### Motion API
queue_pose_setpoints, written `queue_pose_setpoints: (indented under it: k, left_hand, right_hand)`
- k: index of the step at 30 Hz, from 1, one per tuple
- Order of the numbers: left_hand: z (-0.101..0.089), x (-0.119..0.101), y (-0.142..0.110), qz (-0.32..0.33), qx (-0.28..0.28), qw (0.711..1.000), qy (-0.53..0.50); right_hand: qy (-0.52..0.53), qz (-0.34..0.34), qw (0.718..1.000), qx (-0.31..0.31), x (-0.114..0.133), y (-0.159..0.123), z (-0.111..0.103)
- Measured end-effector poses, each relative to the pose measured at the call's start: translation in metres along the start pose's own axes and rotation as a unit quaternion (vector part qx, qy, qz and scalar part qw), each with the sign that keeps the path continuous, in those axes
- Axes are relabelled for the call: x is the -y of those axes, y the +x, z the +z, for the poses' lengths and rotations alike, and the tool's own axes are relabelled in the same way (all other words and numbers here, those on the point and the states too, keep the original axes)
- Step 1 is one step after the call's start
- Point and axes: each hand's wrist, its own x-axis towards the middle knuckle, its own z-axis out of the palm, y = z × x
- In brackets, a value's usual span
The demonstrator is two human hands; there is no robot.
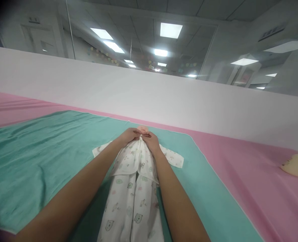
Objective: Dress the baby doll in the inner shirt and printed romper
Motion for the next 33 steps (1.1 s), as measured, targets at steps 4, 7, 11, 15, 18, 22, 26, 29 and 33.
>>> queue_pose_setpoints:
  k: [4, 7, 11, 15, 18, 22, 26, 29, 33]
  left_hand:
    - [0.003, 0.006, -0.003, 0.027, -0.025, 0.998, 0.059]
    - [0.006, 0.012, -0.01, 0.128, -0.035, 0.972, 0.196]
    - [0.009, 0.019, -0.023, 0.215, -0.062, 0.934, 0.277]
    - [0.007, 0.02, -0.036, 0.199, -0.067, 0.939, 0.272]
    - [0.002, 0.021, -0.044, 0.21, -0.078, 0.942, 0.25]
    - [-0.003, 0.025, -0.047, 0.225, -0.073, 0.944, 0.229]
    - [-0.003, 0.028, -0.045, 0.225, -0.07, 0.942, 0.24]
    - [-0.002, 0.028, -0.043, 0.226, -0.058, 0.936, 0.262]
    - [-0.003, 0.032, -0.039, 0.25, -0.059, 0.92, 0.298]
  right_hand:
    - [-0.077, -0.028, 0.996, -0.018, 0.003, -0.007, 0.001]
    - [-0.101, -0.052, 0.993, -0.026, 0.007, -0.024, 0.001]
    - [-0.193, -0.159, 0.968, 0.002, 0.015, -0.056, -0.002]
    - [-0.26, -0.207, 0.943, 0.034, 0.024, -0.073, -0.003]
    - [-0.279, -0.181, 0.943, 0.032, 0.028, -0.074, -0.001]
    - [-0.317, -0.177, 0.931, 0.023, 0.034, -0.076, 0.003]
    - [-0.362, -0.207, 0.909, 0.002, 0.042, -0.083, 0.005]
    - [-0.385, -0.232, 0.893, 0.0, 0.045, -0.085, 0.006]
    - [-0.389, -0.208, 0.897, 0.017, 0.043, -0.082, 0.006]
